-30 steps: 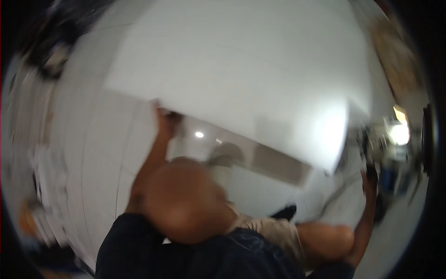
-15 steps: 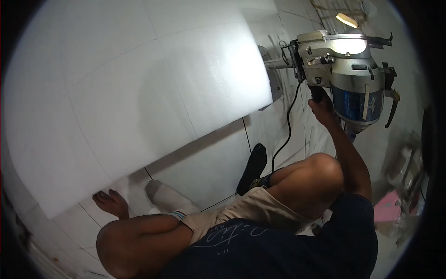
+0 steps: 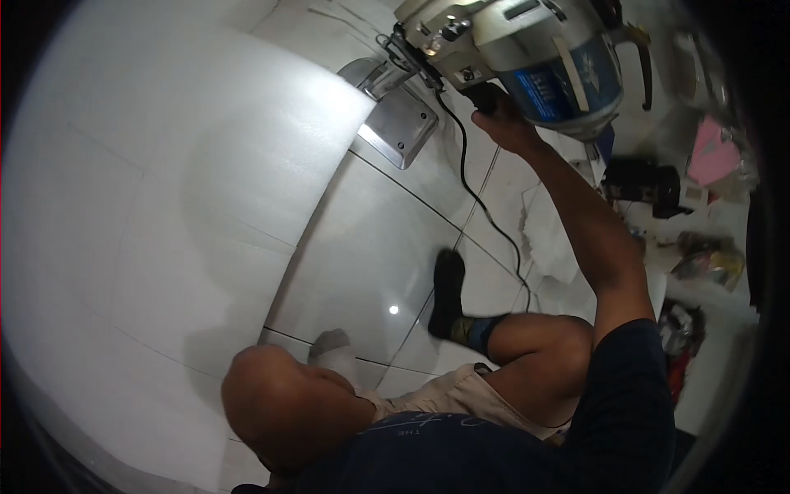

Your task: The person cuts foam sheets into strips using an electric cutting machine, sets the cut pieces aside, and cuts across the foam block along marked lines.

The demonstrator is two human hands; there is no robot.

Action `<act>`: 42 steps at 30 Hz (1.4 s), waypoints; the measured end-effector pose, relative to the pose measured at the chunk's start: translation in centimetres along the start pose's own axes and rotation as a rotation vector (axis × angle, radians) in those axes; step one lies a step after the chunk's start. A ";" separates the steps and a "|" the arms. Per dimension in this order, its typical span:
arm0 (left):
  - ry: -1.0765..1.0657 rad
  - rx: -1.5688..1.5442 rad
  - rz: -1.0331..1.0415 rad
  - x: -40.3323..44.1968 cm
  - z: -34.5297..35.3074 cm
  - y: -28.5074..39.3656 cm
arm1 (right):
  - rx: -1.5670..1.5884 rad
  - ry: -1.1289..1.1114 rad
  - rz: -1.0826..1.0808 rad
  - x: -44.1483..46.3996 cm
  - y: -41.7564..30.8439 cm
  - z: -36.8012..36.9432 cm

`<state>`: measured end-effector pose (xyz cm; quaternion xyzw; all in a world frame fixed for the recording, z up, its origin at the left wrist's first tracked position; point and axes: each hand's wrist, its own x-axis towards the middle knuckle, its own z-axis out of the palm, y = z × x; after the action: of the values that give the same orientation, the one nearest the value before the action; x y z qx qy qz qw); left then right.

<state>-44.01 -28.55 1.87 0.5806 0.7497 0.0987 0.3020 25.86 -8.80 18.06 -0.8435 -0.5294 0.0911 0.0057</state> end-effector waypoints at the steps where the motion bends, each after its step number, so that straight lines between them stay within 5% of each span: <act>1: -0.058 -0.017 0.009 0.3 -0.6 0.3 | 0.015 0.015 0.019 0.2 -0.8 -0.5; 6: -0.458 -0.131 0.032 1.2 -2.8 3.0 | -0.011 0.088 0.043 -1.7 0.9 1.1; 12: -1.291 -0.021 -0.049 5.0 -11.1 8.8 | -0.033 0.002 0.084 -2.0 -1.6 -0.7; 14: -1.360 0.044 -0.042 3.9 -14.0 10.5 | -0.016 0.032 0.121 -2.2 -1.8 -0.3; 18: -1.188 0.157 -0.001 0.7 -18.4 13.6 | 0.097 0.123 0.046 -3.2 -0.9 -0.4; 23: -0.907 0.294 0.064 0.8 -21.4 16.9 | 0.141 -0.090 0.050 -5.4 -0.6 -2.3; 30: -0.605 0.394 0.268 7.6 -22.5 20.6 | 0.041 0.162 -0.069 -9.7 4.0 -2.0; 33: -0.471 0.466 0.340 11.9 -21.3 22.7 | -0.160 -0.024 -0.311 -11.4 6.5 -1.9; 34: -0.419 0.542 0.261 13.2 -20.8 24.5 | -0.246 -0.166 -0.202 -12.3 5.7 -3.4; 38: -0.314 0.563 0.616 20.2 -18.7 26.2 | -0.018 0.108 -0.308 -12.4 11.3 1.6; 42: -0.388 0.675 0.787 25.9 -17.3 29.6 | 0.140 -0.061 -0.248 -16.0 9.2 0.9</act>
<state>-33.59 8.08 21.67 0.8891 0.3967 -0.1502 0.1720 27.13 -27.21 18.61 -0.7659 -0.6218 0.1520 0.0598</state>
